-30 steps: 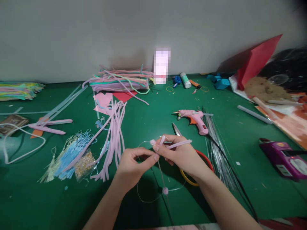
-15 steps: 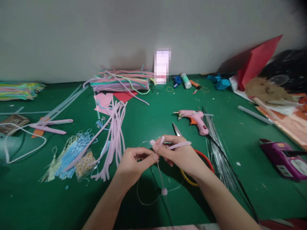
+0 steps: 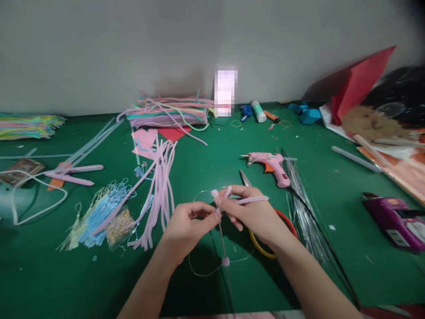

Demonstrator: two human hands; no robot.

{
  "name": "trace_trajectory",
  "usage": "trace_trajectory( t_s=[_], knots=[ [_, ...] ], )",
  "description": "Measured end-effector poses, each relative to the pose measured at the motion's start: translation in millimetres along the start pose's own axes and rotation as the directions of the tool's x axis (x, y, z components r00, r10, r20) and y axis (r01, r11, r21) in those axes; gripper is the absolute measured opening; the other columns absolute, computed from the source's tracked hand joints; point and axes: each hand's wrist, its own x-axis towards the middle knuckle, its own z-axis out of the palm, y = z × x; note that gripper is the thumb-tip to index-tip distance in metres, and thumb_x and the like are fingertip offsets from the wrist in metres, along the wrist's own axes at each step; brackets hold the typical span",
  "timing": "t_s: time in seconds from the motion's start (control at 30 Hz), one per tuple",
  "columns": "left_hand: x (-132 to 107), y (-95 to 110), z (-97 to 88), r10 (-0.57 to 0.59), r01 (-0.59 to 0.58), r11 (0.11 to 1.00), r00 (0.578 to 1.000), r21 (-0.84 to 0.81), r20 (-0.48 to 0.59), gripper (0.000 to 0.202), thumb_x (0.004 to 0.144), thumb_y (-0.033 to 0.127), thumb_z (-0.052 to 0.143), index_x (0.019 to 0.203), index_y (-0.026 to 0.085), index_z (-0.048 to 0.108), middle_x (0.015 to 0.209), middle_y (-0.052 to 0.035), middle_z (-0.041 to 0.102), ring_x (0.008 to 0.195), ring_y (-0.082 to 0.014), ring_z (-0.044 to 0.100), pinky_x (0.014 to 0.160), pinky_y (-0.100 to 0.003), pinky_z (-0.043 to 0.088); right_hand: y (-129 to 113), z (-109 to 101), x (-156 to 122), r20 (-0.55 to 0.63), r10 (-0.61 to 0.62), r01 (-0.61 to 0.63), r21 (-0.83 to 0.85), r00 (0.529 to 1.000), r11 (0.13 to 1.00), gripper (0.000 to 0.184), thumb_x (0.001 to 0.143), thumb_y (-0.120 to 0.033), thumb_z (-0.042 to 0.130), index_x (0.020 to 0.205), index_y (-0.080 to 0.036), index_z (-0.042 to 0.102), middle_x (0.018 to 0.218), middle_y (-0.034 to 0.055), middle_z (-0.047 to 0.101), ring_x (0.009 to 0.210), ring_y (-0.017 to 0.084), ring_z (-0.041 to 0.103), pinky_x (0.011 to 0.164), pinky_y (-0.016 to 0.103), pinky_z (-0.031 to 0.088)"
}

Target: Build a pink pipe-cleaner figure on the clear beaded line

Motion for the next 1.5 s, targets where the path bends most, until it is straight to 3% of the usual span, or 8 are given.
trace_trajectory(
  t_s=[0.2, 0.37, 0.57, 0.67, 0.9, 1.17, 1.37, 1.5],
  knots=[
    [1, 4, 0.6, 0.001, 0.000, 0.997, 1.000, -0.074, 0.004, 0.012, 0.067, 0.027, 0.074, 0.063, 0.016, 0.070, 0.061, 0.0001, 0.065, 0.061, -0.0123, 0.056, 0.063, -0.024, 0.044, -2, -3, -3, 0.043, -0.002, 0.003, -0.022, 0.999, 1.000, 0.028, 0.076, -0.042, 0.070, 0.086, -0.017, 0.063, 0.061, -0.0041, 0.056, 0.045, 0.005, 0.047, 0.040, 0.017, 0.041],
    [2, 4, -9.3, -0.014, 0.016, 0.997, 0.999, -0.078, 0.037, 0.011, 0.068, 0.027, 0.074, 0.063, 0.017, 0.071, 0.062, -0.0001, 0.065, 0.063, -0.0125, 0.056, 0.063, -0.023, 0.043, -9, -27, -13, 0.153, -0.181, 0.215, -0.244, 0.971, 0.946, 0.075, 0.070, -0.026, 0.079, 0.135, -0.032, 0.042, 0.115, 0.0050, 0.056, 0.099, 0.018, 0.060, 0.080, 0.031, 0.054],
    [2, 2, -13.3, -0.048, 0.059, 0.995, 0.990, -0.082, 0.133, 0.013, 0.070, 0.031, 0.075, 0.068, 0.018, 0.076, 0.067, -0.0034, 0.070, 0.067, -0.0141, 0.059, 0.066, -0.024, 0.045, -21, -40, -16, 0.249, -0.436, 0.481, -0.660, 0.865, 0.576, 0.010, 0.083, -0.029, 0.067, 0.086, -0.035, 0.075, 0.134, 0.0031, 0.044, 0.132, 0.028, 0.036, 0.104, 0.048, 0.037],
    [3, 1, -11.5, -0.049, 0.059, 0.996, 0.990, -0.065, 0.135, 0.014, 0.070, 0.030, 0.074, 0.067, 0.017, 0.076, 0.065, -0.0039, 0.070, 0.066, -0.0142, 0.058, 0.065, -0.024, 0.045, -26, -37, -18, 0.308, -0.461, 0.514, -0.741, 0.832, 0.432, 0.013, 0.085, -0.028, 0.065, 0.086, -0.035, 0.076, 0.140, 0.0022, 0.040, 0.134, 0.030, 0.032, 0.107, 0.052, 0.033],
    [6, -3, -5.3, -0.053, 0.051, 0.998, 0.989, 0.023, 0.135, 0.013, 0.066, 0.023, 0.073, 0.057, 0.014, 0.071, 0.057, -0.0015, 0.066, 0.059, -0.0120, 0.054, 0.061, -0.023, 0.040, -48, -25, -12, 0.527, -0.373, 0.635, -0.717, 0.764, 0.287, 0.021, 0.087, -0.017, 0.059, 0.078, -0.027, 0.075, 0.125, 0.0072, 0.053, 0.127, 0.029, 0.037, 0.101, 0.049, 0.037],
    [3, -2, 0.5, -0.108, 0.105, 0.994, 0.984, 0.028, 0.142, 0.014, 0.066, 0.020, 0.072, 0.054, 0.014, 0.067, 0.054, 0.0000, 0.063, 0.055, -0.0104, 0.053, 0.059, -0.022, 0.042, -60, -14, 18, 0.678, -0.182, 0.687, -0.623, 0.713, 0.374, 0.021, 0.078, -0.005, 0.063, 0.070, -0.022, 0.072, 0.113, 0.0068, 0.056, 0.114, 0.024, 0.047, 0.093, 0.040, 0.041],
    [3, -1, -1.9, -0.047, 0.041, 0.998, 0.992, 0.053, 0.116, 0.017, 0.070, 0.025, 0.071, 0.058, 0.014, 0.069, 0.060, -0.0035, 0.067, 0.064, -0.0146, 0.060, 0.065, -0.025, 0.045, -51, -16, 30, 0.643, -0.109, 0.575, -0.581, 0.758, 0.575, 0.012, 0.080, -0.012, 0.064, 0.079, -0.021, 0.072, 0.101, 0.0040, 0.063, 0.089, 0.016, 0.060, 0.083, 0.030, 0.045],
    [3, -5, -9.5, -0.040, 0.028, 0.997, 0.985, 0.072, 0.167, 0.016, 0.070, 0.029, 0.073, 0.077, 0.014, 0.073, 0.080, -0.0073, 0.073, 0.082, -0.0201, 0.066, 0.077, -0.031, 0.050, -47, -22, 30, 0.610, -0.109, 0.499, -0.519, 0.785, 0.694, 0.007, 0.080, -0.018, 0.064, 0.082, -0.018, 0.071, 0.084, 0.0015, 0.069, 0.074, 0.014, 0.061, 0.069, 0.025, 0.046]
  ],
)
